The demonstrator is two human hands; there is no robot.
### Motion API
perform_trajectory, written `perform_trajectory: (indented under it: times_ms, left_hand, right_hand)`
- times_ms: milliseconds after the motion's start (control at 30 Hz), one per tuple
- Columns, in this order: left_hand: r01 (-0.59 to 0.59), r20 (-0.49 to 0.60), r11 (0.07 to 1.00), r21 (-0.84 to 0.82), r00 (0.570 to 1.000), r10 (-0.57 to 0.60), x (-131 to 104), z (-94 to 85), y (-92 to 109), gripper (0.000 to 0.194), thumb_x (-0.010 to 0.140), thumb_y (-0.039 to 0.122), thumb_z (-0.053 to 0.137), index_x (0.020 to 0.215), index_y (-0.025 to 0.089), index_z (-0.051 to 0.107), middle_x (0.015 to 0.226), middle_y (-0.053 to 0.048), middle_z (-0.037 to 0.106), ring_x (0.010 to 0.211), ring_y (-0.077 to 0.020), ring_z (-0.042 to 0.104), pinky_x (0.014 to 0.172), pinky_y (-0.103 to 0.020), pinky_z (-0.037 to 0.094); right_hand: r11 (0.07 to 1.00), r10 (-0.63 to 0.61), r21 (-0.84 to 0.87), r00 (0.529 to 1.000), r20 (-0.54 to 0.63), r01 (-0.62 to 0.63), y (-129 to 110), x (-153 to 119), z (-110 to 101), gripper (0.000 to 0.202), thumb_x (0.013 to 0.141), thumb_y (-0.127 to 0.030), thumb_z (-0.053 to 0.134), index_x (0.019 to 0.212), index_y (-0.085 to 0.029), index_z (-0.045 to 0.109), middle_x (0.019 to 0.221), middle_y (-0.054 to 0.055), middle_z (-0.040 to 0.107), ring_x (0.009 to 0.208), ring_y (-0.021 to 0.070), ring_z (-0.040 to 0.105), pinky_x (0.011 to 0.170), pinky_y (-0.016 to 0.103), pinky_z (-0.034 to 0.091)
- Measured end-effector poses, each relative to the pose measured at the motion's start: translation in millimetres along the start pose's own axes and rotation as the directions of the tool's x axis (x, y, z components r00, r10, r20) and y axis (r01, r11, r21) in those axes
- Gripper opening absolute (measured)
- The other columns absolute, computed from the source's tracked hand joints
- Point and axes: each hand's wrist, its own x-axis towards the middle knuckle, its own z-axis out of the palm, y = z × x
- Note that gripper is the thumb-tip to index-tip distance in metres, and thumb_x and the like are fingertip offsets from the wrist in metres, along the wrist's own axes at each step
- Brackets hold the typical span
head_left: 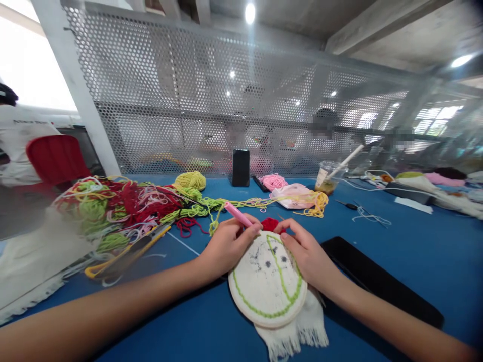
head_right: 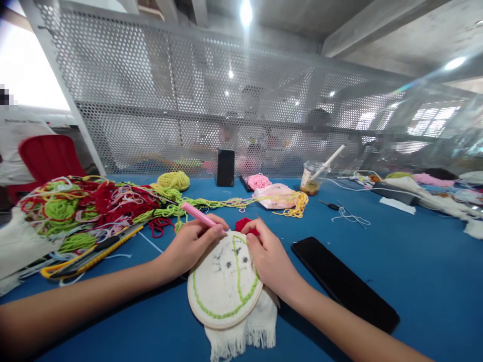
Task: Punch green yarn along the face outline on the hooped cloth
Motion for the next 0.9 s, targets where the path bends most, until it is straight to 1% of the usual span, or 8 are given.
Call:
perform_trajectory:
  times_ms: [133,267,333,467,700,900]
  left_hand:
    - [0.038,-0.109,0.998,-0.049,0.993,-0.043,-1.7,-2.1,-0.6,0.023,0.085,0.031,0.040,0.083,0.015,0.058,0.081,-0.003,0.059,0.068,-0.0123,0.054,0.060,-0.022,0.042]
    - [0.069,-0.131,0.995,-0.068,0.988,-0.078,-3.7,-2.2,-1.0,0.022,0.085,0.031,0.040,0.084,0.016,0.056,0.072,-0.001,0.057,0.058,-0.0097,0.051,0.052,-0.020,0.039]
    - [0.069,-0.125,0.995,-0.066,0.989,-0.077,-3.9,-2.1,-1.0,0.022,0.085,0.031,0.040,0.084,0.016,0.056,0.072,0.000,0.056,0.056,-0.0091,0.049,0.050,-0.020,0.038]
    - [0.054,-0.104,0.997,-0.053,0.993,-0.059,-3.2,-2.1,-0.7,0.022,0.085,0.031,0.041,0.084,0.016,0.057,0.076,-0.001,0.057,0.059,-0.0093,0.049,0.052,-0.020,0.038]
    - [-0.007,-0.092,0.999,-0.035,0.996,0.004,-2.7,-1.8,-1.6,0.022,0.086,0.028,0.040,0.082,0.015,0.057,0.084,-0.003,0.058,0.070,-0.0114,0.052,0.063,-0.022,0.041]
    - [-0.011,0.029,1.000,-0.007,1.000,0.011,-1.4,-1.3,-2.3,0.021,0.084,0.029,0.043,0.082,0.015,0.058,0.083,-0.003,0.061,0.071,-0.0122,0.053,0.063,-0.023,0.041]
  right_hand:
    - [1.000,0.005,-0.014,1.000,0.000,-0.005,2.7,0.9,-0.8,0.013,0.084,-0.022,0.035,0.079,-0.020,0.047,0.071,-0.001,0.049,0.060,0.0106,0.041,0.053,0.023,0.030]
    - [1.000,0.008,-0.015,1.000,-0.002,-0.008,3.3,1.4,-1.3,0.012,0.083,-0.021,0.037,0.077,-0.019,0.048,0.070,-0.001,0.048,0.062,0.0110,0.042,0.055,0.024,0.031]
    - [1.000,0.014,-0.007,1.000,0.002,-0.014,3.9,1.5,-1.3,0.012,0.083,-0.021,0.037,0.077,-0.019,0.047,0.069,-0.001,0.047,0.061,0.0107,0.041,0.054,0.024,0.031]
    - [0.999,0.031,0.009,0.999,0.008,-0.031,5.1,1.6,-1.7,0.013,0.083,-0.022,0.037,0.078,-0.019,0.048,0.067,-0.002,0.047,0.057,0.0098,0.038,0.050,0.023,0.029]
    - [0.999,0.036,0.017,0.999,0.008,-0.036,4.3,1.8,-1.6,0.012,0.083,-0.021,0.038,0.078,-0.018,0.047,0.066,-0.002,0.047,0.056,0.0088,0.038,0.049,0.023,0.028]
    - [0.995,0.082,0.046,0.996,0.022,-0.083,4.0,0.3,-0.7,0.012,0.084,-0.023,0.038,0.078,-0.019,0.047,0.059,-0.004,0.044,0.050,0.0080,0.036,0.045,0.022,0.026]
